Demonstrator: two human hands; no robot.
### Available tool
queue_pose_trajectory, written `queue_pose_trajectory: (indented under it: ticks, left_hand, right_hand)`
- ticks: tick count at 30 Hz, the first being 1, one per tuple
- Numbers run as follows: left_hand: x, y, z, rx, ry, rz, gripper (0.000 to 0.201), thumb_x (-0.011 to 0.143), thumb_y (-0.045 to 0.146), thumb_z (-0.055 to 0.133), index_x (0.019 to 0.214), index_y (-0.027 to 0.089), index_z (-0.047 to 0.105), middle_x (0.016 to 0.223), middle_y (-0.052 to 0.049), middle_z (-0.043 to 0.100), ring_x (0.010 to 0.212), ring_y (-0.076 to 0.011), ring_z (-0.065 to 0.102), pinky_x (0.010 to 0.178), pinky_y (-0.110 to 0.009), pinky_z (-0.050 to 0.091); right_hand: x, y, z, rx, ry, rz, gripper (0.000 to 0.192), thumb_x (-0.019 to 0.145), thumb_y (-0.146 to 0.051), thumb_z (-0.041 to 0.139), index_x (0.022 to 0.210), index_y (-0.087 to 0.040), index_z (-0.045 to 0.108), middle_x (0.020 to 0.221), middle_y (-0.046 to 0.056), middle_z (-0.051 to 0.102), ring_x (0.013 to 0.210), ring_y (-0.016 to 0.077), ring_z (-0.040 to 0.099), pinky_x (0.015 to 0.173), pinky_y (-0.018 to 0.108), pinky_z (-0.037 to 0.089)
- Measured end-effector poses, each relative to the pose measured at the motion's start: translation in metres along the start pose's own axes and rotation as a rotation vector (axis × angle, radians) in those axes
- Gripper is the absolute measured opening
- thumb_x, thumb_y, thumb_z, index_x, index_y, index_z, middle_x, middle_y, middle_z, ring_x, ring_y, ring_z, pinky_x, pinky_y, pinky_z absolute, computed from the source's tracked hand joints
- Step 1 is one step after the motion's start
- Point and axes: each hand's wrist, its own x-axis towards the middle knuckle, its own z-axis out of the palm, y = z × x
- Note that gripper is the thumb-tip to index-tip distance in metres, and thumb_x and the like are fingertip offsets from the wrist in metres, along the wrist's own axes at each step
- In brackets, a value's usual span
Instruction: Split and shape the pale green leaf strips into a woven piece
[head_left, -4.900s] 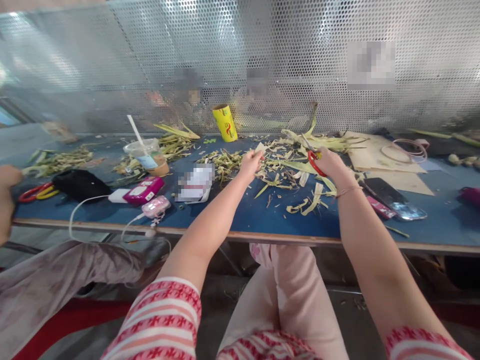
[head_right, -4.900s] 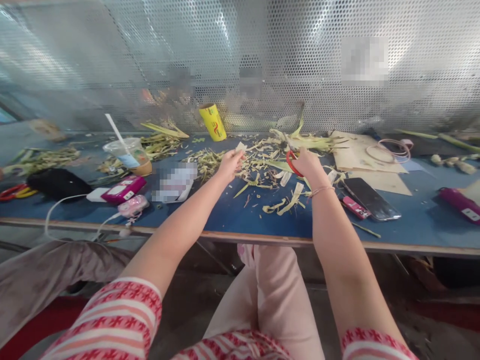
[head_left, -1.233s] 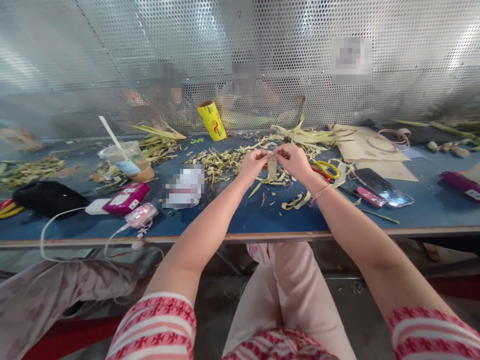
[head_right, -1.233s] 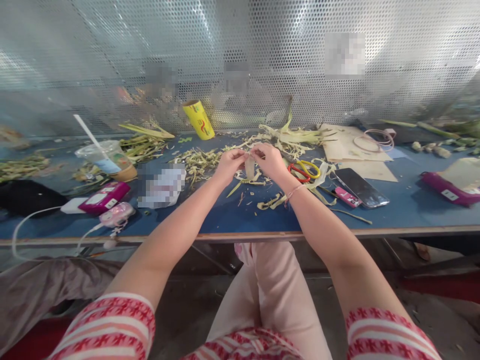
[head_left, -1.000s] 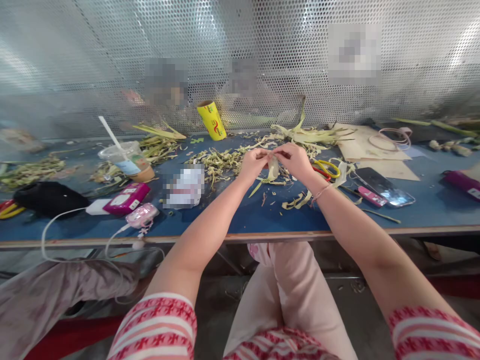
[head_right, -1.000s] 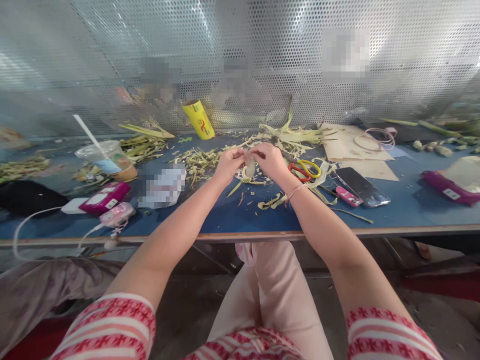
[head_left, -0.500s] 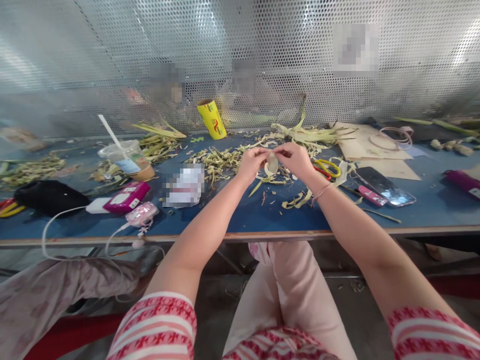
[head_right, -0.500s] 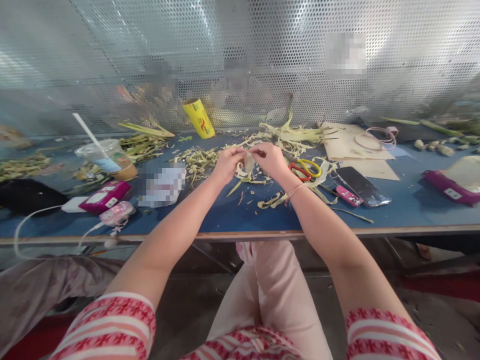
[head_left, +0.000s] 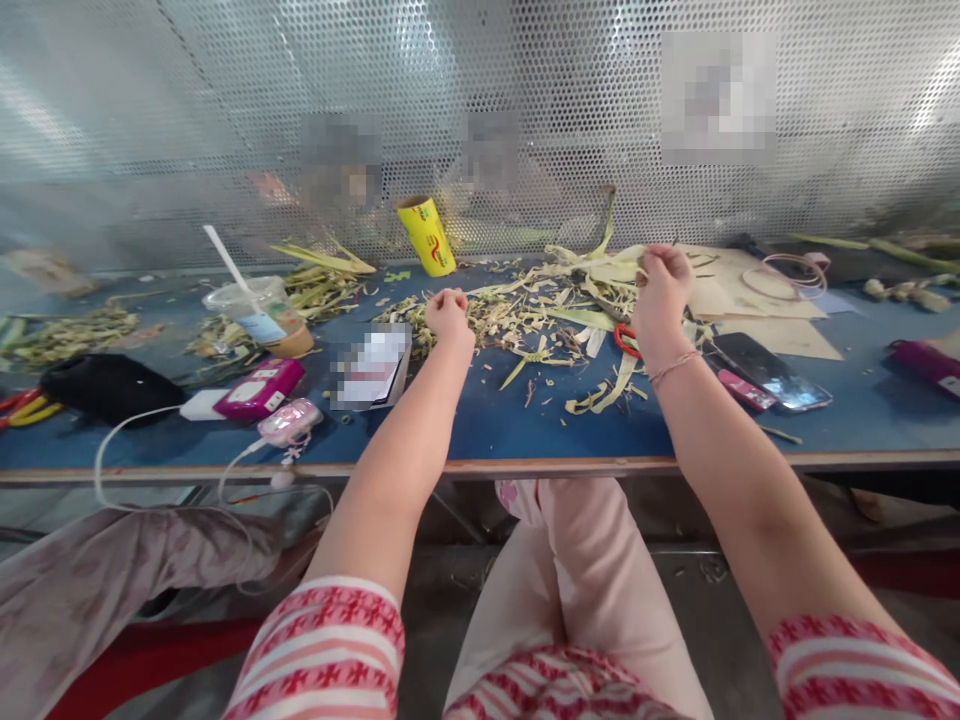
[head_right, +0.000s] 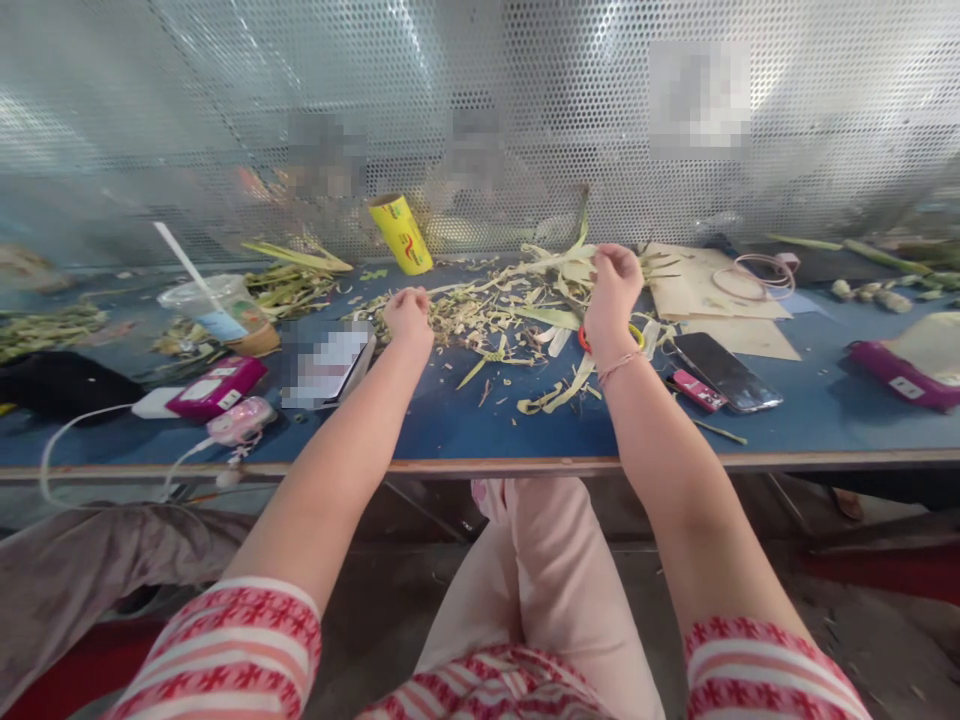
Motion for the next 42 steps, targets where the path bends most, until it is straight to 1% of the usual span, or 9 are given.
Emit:
queue_pose_trajectory:
  ticks: [3, 6, 8, 10, 13, 18, 22, 32, 42]
  left_hand:
    - [0.010, 0.000, -0.002, -0.108, 0.119, 0.012, 0.029, 0.089, 0.001, 0.042, 0.063, 0.016, 0.043, 0.060, 0.005, 0.049, 0.053, -0.0003, 0.052, 0.067, -0.013, 0.051]
    - [0.009, -0.002, -0.001, -0.097, 0.080, -0.062, 0.020, 0.091, 0.004, 0.042, 0.079, 0.017, 0.051, 0.068, 0.003, 0.052, 0.061, -0.0021, 0.059, 0.077, -0.017, 0.056]
    - [0.005, -0.005, 0.001, -0.027, -0.028, -0.117, 0.024, 0.088, 0.003, 0.047, 0.104, 0.018, 0.056, 0.083, 0.000, 0.060, 0.070, -0.0049, 0.064, 0.083, -0.022, 0.057]
    - [-0.002, -0.008, 0.002, 0.088, -0.163, -0.119, 0.051, 0.083, 0.002, 0.055, 0.130, 0.020, 0.049, 0.113, -0.008, 0.064, 0.082, -0.0100, 0.069, 0.089, -0.029, 0.057]
    - [-0.016, -0.009, 0.004, 0.270, -0.312, -0.004, 0.061, 0.078, 0.009, 0.067, 0.135, 0.022, 0.050, 0.139, -0.013, 0.054, 0.097, -0.0179, 0.069, 0.093, -0.033, 0.055]
    - [-0.047, -0.004, 0.008, 0.325, -0.654, 0.012, 0.026, 0.085, 0.034, 0.066, 0.103, 0.016, 0.066, 0.097, -0.009, 0.070, 0.077, -0.0158, 0.067, 0.071, -0.029, 0.054]
    - [-0.063, 0.001, 0.008, 0.438, -0.904, 0.009, 0.022, 0.074, 0.035, 0.077, 0.077, 0.015, 0.068, 0.071, -0.003, 0.068, 0.064, -0.0111, 0.061, 0.060, -0.021, 0.047]
    - [-0.068, 0.007, 0.006, 0.390, -0.936, 0.026, 0.016, 0.069, 0.020, 0.079, 0.080, 0.013, 0.071, 0.070, -0.002, 0.070, 0.063, -0.0100, 0.063, 0.065, -0.023, 0.051]
    - [-0.076, 0.012, 0.008, 0.285, -0.874, -0.181, 0.011, 0.073, 0.017, 0.075, 0.074, 0.013, 0.066, 0.062, 0.000, 0.066, 0.054, -0.0081, 0.062, 0.061, -0.023, 0.053]
  right_hand:
    - [0.019, 0.010, -0.016, 0.065, 0.144, 0.005, 0.011, 0.086, -0.029, 0.049, 0.095, -0.023, 0.051, 0.094, 0.002, 0.057, 0.087, 0.0119, 0.062, 0.068, 0.025, 0.048]
    - [0.022, 0.006, -0.018, 0.115, 0.159, 0.031, 0.008, 0.086, -0.029, 0.049, 0.093, -0.025, 0.049, 0.094, 0.001, 0.056, 0.084, 0.0105, 0.062, 0.067, 0.023, 0.048]
    - [0.014, -0.003, -0.011, 0.169, 0.103, 0.084, 0.008, 0.084, -0.027, 0.054, 0.090, -0.024, 0.050, 0.087, -0.001, 0.056, 0.077, 0.0089, 0.062, 0.065, 0.022, 0.047]
    - [0.000, -0.014, 0.000, 0.204, -0.035, 0.160, 0.011, 0.079, -0.025, 0.060, 0.085, -0.024, 0.051, 0.078, -0.003, 0.055, 0.068, 0.0076, 0.059, 0.061, 0.021, 0.048]
    - [-0.028, -0.027, 0.019, 0.184, -0.300, 0.267, 0.015, 0.072, -0.021, 0.068, 0.080, -0.023, 0.054, 0.069, -0.005, 0.057, 0.060, 0.0068, 0.057, 0.060, 0.021, 0.049]
    - [-0.064, -0.034, 0.039, -0.075, -0.704, 0.290, 0.013, 0.065, -0.017, 0.070, 0.076, -0.019, 0.064, 0.063, -0.003, 0.064, 0.060, 0.0111, 0.060, 0.060, 0.025, 0.052]
    - [-0.069, -0.035, 0.040, -0.182, -0.777, 0.203, 0.009, 0.067, -0.018, 0.067, 0.075, -0.018, 0.065, 0.065, -0.001, 0.066, 0.064, 0.0138, 0.063, 0.066, 0.029, 0.053]
    - [-0.066, -0.040, 0.036, -0.350, -0.682, 0.026, 0.009, 0.071, -0.021, 0.064, 0.078, -0.018, 0.069, 0.073, 0.002, 0.070, 0.067, 0.0154, 0.063, 0.073, 0.032, 0.053]
    - [-0.066, -0.041, 0.032, -0.429, -0.698, -0.262, 0.016, 0.075, -0.016, 0.061, 0.083, -0.021, 0.075, 0.085, 0.005, 0.074, 0.083, 0.0198, 0.065, 0.080, 0.034, 0.052]
